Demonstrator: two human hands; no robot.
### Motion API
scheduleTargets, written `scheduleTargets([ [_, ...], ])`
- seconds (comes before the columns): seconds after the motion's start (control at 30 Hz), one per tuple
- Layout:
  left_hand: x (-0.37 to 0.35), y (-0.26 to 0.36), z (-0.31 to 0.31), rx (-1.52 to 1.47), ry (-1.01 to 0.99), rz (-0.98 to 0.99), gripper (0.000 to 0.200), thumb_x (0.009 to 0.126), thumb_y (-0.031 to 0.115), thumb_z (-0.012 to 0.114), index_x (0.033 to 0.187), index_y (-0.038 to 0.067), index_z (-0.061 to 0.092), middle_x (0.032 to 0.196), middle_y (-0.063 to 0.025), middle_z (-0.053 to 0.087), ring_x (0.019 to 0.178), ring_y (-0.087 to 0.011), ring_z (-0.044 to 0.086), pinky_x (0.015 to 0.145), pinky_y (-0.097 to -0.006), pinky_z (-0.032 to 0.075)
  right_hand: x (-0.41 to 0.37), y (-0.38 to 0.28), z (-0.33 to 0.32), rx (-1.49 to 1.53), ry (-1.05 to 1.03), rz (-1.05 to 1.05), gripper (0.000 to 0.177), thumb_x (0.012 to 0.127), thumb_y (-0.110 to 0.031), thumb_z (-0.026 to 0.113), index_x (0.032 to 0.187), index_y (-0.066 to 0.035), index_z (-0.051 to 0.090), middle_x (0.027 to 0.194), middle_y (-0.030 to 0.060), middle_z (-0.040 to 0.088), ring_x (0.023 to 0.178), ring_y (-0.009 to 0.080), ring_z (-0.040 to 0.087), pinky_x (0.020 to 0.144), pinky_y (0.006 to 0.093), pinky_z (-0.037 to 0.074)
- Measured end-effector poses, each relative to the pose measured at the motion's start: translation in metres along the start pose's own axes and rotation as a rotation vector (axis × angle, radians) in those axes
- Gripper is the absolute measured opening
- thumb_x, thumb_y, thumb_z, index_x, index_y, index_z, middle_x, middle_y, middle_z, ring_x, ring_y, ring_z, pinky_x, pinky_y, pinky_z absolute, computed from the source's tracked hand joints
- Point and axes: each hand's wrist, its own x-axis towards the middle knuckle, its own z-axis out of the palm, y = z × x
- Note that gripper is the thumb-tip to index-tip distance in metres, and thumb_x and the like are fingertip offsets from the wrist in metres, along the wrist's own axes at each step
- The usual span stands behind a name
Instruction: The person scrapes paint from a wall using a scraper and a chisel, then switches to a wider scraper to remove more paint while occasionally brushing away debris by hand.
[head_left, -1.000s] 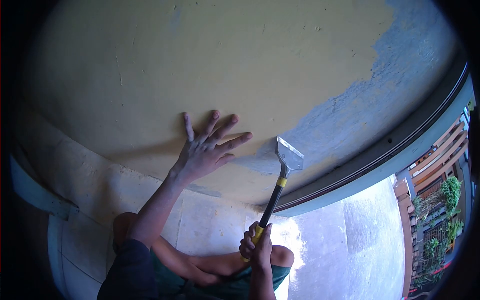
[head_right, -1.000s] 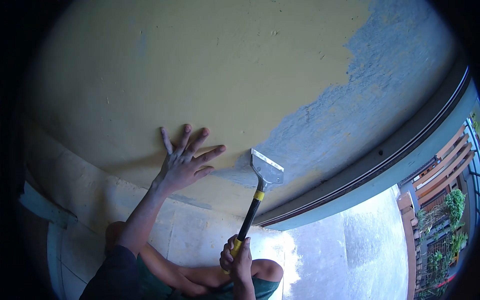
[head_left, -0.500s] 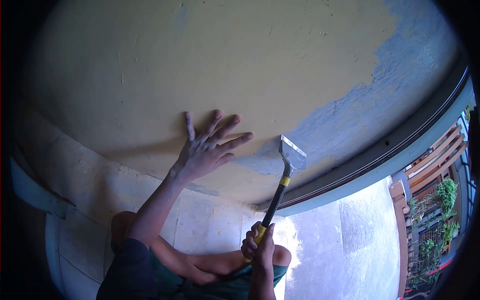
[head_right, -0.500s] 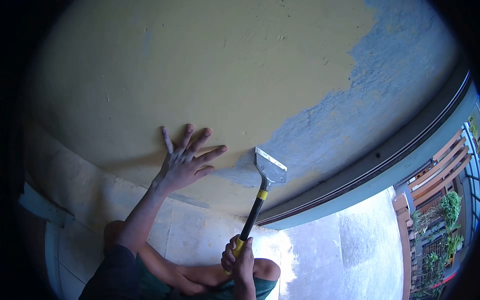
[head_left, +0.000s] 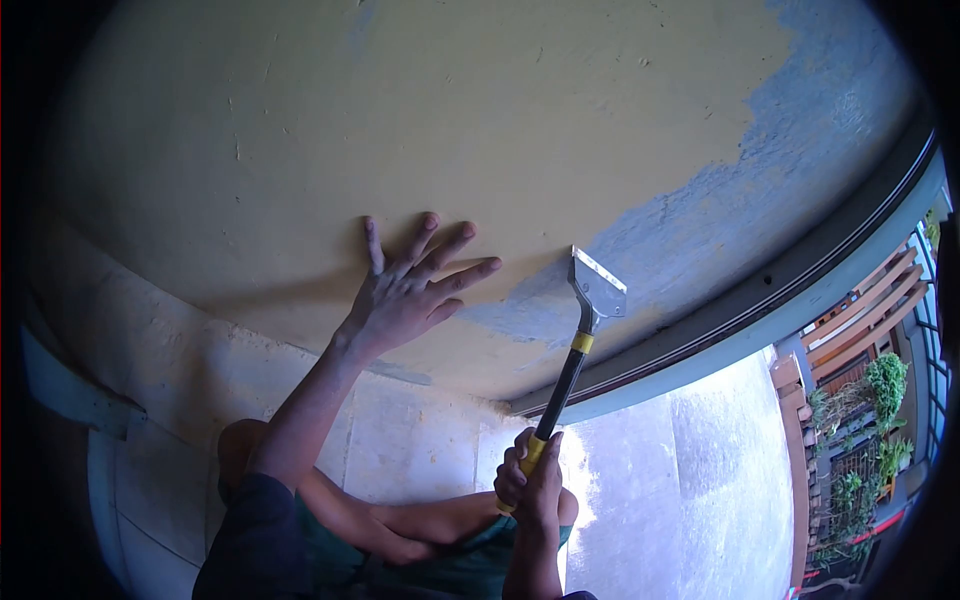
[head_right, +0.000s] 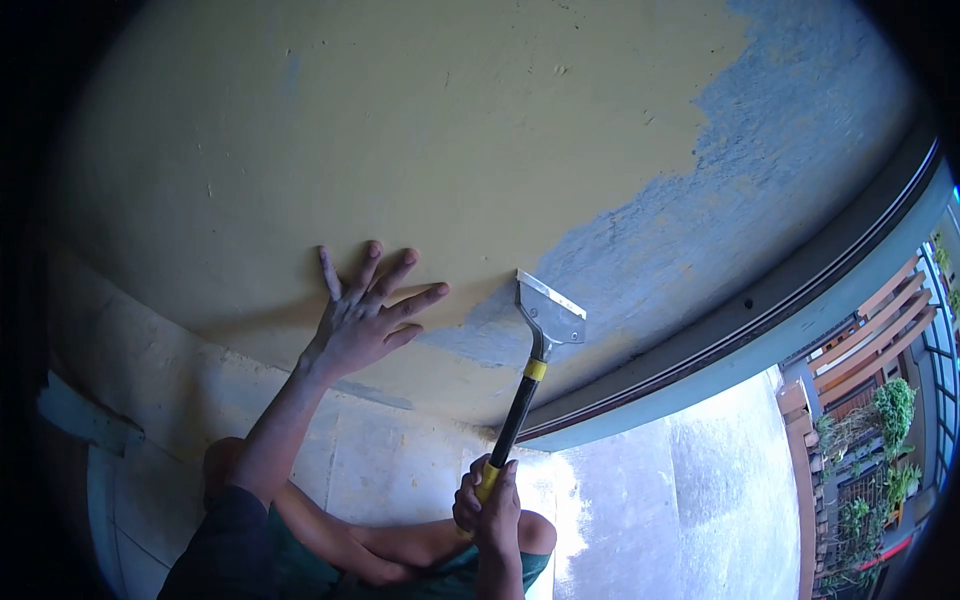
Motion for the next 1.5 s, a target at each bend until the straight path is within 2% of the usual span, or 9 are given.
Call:
scheduleTargets([
  [0.27,-0.002,0.002,0.0,-0.025,-0.012,-0.001,0.087,0.078,0.047,0.071,0.147,0.05,0.018,0.161,0.0045,0.002,0.148,-0.0273,-0.002,0.101,-0.0804,-0.002,-0.004,-0.008,0.001,-0.025,0.043,0.003,0.052,0.099,-0.059,0.024,0.089,-0.011,0.04,0.053,-0.0007,0.033,0.036,0.0079,0.028,0.033,0.022,0.023],
  [0.4,0.001,0.001,-0.001,-0.042,-0.013,-0.012,0.086,0.079,0.046,0.07,0.147,0.05,0.018,0.161,0.0046,0.002,0.148,-0.0267,-0.002,0.102,-0.0799,-0.003,-0.003,-0.003,-0.006,0.006,-0.002,0.037,0.051,0.1,-0.058,0.024,0.089,-0.01,0.04,0.053,-0.0007,0.033,0.036,0.0078,0.028,0.033,0.0219,0.023],
  [0.57,0.0,0.002,-0.001,-0.05,-0.018,-0.002,0.085,0.079,0.045,0.07,0.147,0.049,0.018,0.161,0.0051,0.003,0.148,-0.0258,-0.001,0.102,-0.0796,-0.003,-0.011,-0.017,0.004,-0.068,0.08,0.016,0.051,0.1,-0.058,0.024,0.089,-0.01,0.04,0.052,-0.001,0.031,0.036,0.0083,0.027,0.033,0.0225,0.024],
  [0.6,0.001,0.0,-0.001,-0.05,-0.017,-0.004,0.085,0.08,0.045,0.07,0.147,0.049,0.018,0.16,0.0053,0.003,0.148,-0.0257,-0.001,0.102,-0.0795,-0.003,-0.012,-0.014,0.003,-0.041,0.042,0.021,0.051,0.099,-0.06,0.025,0.088,-0.013,0.04,0.052,-0.0029,0.03,0.035,0.0057,0.025,0.032,0.0214,0.02],
  [1.13,0.002,0.0,-0.002,-0.022,-0.002,0.0,0.088,0.078,0.047,0.071,0.147,0.05,0.017,0.161,0.0049,0.003,0.148,-0.0261,-0.002,0.102,-0.0799,-0.004,-0.009,-0.021,0.001,-0.048,0.085,0.013,0.052,0.098,-0.062,0.026,0.085,-0.013,0.041,0.051,-0.0029,0.029,0.034,0.0063,0.023,0.03,0.0223,0.017],
  [1.27,0.002,-0.002,-0.003,-0.034,-0.001,-0.006,0.087,0.078,0.046,0.071,0.147,0.049,0.017,0.161,0.0048,0.003,0.148,-0.0257,-0.001,0.102,-0.0796,-0.004,-0.007,-0.023,-0.004,-0.027,0.035,0.001,0.051,0.1,-0.059,0.025,0.089,-0.011,0.041,0.053,-0.002,0.031,0.036,0.0067,0.027,0.033,0.0217,0.022],
  [1.37,-0.002,0.002,-0.004,-0.053,-0.02,0.002,0.087,0.078,0.045,0.071,0.147,0.049,0.018,0.161,0.0044,0.003,0.148,-0.0248,0.0,0.102,-0.0791,-0.004,-0.009,-0.031,0.008,-0.113,0.088,-0.04,0.051,0.099,-0.059,0.024,0.089,-0.011,0.04,0.052,-0.0019,0.031,0.037,0.0068,0.027,0.034,0.0215,0.023],
  [1.5,0.003,-0.003,-0.004,-0.047,-0.018,-0.007,0.084,0.079,0.043,0.071,0.147,0.049,0.02,0.16,0.0043,0.004,0.148,-0.0257,0.003,0.103,-0.0789,-0.003,-0.015,-0.026,0.004,-0.041,0.076,0.024,0.051,0.099,-0.059,0.026,0.09,-0.011,0.042,0.053,-0.0014,0.031,0.037,0.0068,0.028,0.034,0.0215,0.023],
])
